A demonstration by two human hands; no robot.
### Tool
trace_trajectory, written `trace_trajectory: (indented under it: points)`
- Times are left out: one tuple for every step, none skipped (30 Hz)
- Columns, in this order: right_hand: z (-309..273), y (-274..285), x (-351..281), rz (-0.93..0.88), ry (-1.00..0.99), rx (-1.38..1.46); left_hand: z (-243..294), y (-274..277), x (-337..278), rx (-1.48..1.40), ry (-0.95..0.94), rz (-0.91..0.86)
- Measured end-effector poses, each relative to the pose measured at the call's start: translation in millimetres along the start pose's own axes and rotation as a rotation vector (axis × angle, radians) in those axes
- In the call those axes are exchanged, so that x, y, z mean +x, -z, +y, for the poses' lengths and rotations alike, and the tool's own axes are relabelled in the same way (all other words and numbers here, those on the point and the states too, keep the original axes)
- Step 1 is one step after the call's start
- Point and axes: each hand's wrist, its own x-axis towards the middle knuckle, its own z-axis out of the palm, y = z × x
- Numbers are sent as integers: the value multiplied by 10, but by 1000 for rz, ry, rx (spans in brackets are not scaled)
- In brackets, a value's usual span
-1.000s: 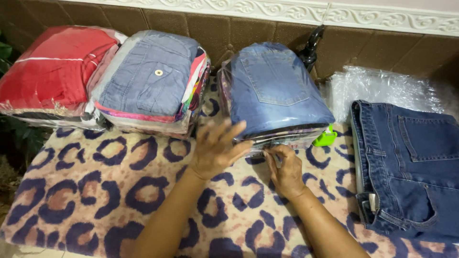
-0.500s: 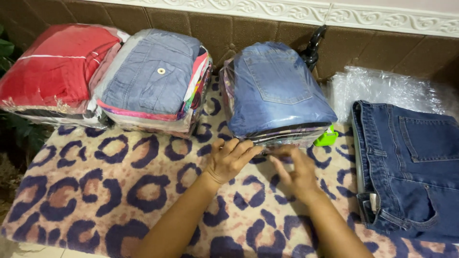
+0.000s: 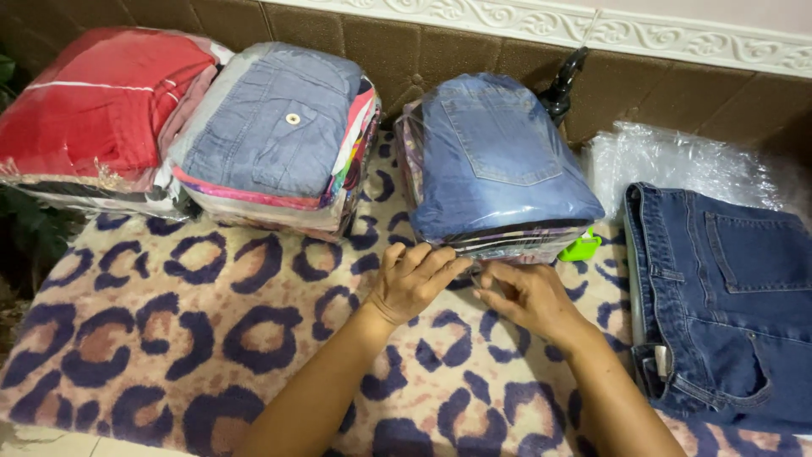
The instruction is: The person wraps a stack of folded jeans in clear plastic wrap using a green tape dispenser. They smooth the wrap around the jeans and then place the wrapped stack on top of other packaged clothing items. The person then handles the tape dispenser, removing the old roll and inserting a new one.
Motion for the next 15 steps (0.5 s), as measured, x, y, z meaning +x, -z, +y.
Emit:
trace_trajectory:
  points:
    - [-1, 2, 19, -3, 2, -3, 4, -11, -12, 2, 4, 2]
    - [-1, 2, 41, -4, 2, -30, 6, -20, -25, -8, 8, 9]
    - [-2, 1, 62, -6, 3, -57, 8, -29, -38, -18, 12, 15]
    - [20, -17, 53, -9, 5, -58, 6, -18, -29, -15, 15, 16]
    - [42, -34, 45, 4, -3, -73, 5, -8, -18, -19, 15, 17]
    - [67, -49, 39, 18, -12, -88, 0, -3, -3, -23, 13, 19]
    - [86, -57, 48, 16, -10, -89, -2, -3, -1, -21, 15, 19]
    - [103, -66, 52, 31, -17, -105, -2, -1, 0, -27, 14, 24]
    - [123, -74, 55, 45, -24, -121, -1, 0, 1, -34, 13, 29]
    - [156, -106, 34, 44, -25, -121, -4, -5, -4, -34, 14, 29]
    - [190, -135, 12, 73, -35, -135, -5, -11, -8, -33, 10, 30]
    - [224, -166, -10, 103, -45, -148, -8, -17, -11, -32, 6, 32]
    - [269, -194, -19, 104, -45, -148, -6, -21, -14, -32, 5, 32]
    - [312, -223, -29, 134, -46, -170, -5, -24, -16, -34, 6, 35]
    - [357, -251, -39, 164, -46, -192, -3, -28, -18, -36, 7, 39]
